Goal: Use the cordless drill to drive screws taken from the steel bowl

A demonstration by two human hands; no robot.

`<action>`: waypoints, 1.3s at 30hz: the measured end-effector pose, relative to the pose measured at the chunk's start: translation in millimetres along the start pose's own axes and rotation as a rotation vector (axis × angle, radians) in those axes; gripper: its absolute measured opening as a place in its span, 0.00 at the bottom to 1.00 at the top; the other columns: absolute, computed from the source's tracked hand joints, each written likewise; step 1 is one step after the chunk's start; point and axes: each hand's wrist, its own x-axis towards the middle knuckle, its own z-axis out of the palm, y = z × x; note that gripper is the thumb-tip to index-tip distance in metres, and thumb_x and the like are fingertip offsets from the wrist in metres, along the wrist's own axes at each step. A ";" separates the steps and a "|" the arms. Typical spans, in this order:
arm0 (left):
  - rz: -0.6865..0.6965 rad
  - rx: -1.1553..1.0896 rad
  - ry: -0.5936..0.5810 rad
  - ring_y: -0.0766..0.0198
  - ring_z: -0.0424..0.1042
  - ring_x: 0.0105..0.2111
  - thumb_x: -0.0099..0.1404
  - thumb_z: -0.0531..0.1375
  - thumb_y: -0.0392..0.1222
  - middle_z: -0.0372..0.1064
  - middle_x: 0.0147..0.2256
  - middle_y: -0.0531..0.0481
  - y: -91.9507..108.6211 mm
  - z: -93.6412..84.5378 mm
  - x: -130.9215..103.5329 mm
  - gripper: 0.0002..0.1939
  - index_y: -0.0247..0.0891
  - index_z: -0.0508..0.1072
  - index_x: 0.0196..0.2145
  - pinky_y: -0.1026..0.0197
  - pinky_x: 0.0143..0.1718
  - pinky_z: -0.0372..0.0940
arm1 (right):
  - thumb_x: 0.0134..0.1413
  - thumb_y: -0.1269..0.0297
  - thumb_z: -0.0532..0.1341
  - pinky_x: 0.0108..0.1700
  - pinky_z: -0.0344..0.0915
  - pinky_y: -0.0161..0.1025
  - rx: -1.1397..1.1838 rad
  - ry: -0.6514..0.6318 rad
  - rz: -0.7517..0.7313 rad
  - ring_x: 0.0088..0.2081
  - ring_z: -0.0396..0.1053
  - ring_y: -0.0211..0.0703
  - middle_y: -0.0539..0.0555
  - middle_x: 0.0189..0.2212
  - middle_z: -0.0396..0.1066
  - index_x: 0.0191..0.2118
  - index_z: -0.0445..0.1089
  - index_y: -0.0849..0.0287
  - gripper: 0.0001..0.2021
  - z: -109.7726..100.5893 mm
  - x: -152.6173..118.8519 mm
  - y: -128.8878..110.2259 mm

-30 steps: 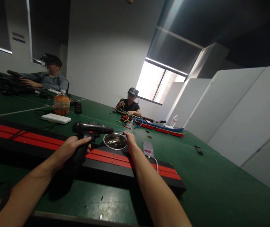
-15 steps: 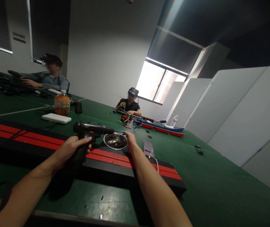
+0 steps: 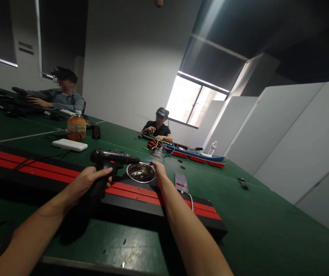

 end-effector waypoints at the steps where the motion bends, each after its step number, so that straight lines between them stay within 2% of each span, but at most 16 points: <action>1: 0.002 -0.003 -0.005 0.63 0.71 0.22 0.54 0.68 0.58 0.73 0.24 0.46 -0.3 -0.4 0.5 0.22 0.32 0.75 0.29 0.64 0.22 0.65 | 0.40 0.57 0.59 0.32 0.56 0.36 0.015 0.000 0.001 0.28 0.62 0.41 0.48 0.23 0.67 0.22 0.67 0.56 0.08 0.0 0.2 0.6; 8: 0.012 -0.007 -0.021 0.63 0.72 0.25 0.54 0.69 0.57 0.74 0.25 0.46 -3.8 -3.7 4.4 0.22 0.32 0.75 0.30 0.66 0.24 0.65 | 0.37 0.60 0.61 0.34 0.57 0.36 0.102 -0.016 0.018 0.31 0.64 0.41 0.48 0.25 0.70 0.23 0.71 0.57 0.06 -0.2 5.1 4.4; 14: 0.026 0.036 -0.019 0.64 0.71 0.21 0.56 0.67 0.58 0.73 0.24 0.46 -5.0 -4.0 6.5 0.23 0.31 0.75 0.30 0.65 0.22 0.65 | 0.35 0.61 0.63 0.34 0.57 0.36 0.152 0.001 0.045 0.30 0.64 0.41 0.48 0.24 0.71 0.22 0.73 0.56 0.05 1.1 -1.8 -3.8; 20: 0.026 0.014 -0.018 0.63 0.72 0.23 0.56 0.67 0.57 0.73 0.24 0.47 -5.1 -3.7 6.6 0.22 0.31 0.75 0.30 0.65 0.22 0.65 | 0.35 0.61 0.65 0.32 0.55 0.37 0.192 0.007 0.074 0.29 0.64 0.42 0.48 0.22 0.71 0.21 0.73 0.57 0.06 1.4 -7.2 -8.5; 28: 0.019 0.021 -0.006 0.64 0.71 0.21 0.56 0.67 0.57 0.73 0.24 0.47 -2.3 -1.6 3.6 0.22 0.31 0.75 0.31 0.65 0.21 0.65 | 0.35 0.58 0.67 0.30 0.54 0.37 0.196 0.003 0.074 0.27 0.62 0.40 0.48 0.21 0.68 0.22 0.73 0.58 0.09 -0.2 -5.2 -6.2; 39: 0.016 0.015 0.010 0.63 0.71 0.20 0.54 0.68 0.57 0.74 0.24 0.47 -3.1 -1.6 3.0 0.23 0.31 0.75 0.31 0.64 0.20 0.66 | 0.33 0.56 0.70 0.27 0.52 0.35 0.263 -0.068 0.122 0.23 0.60 0.36 0.45 0.19 0.65 0.27 0.72 0.58 0.14 -2.5 -3.6 -2.4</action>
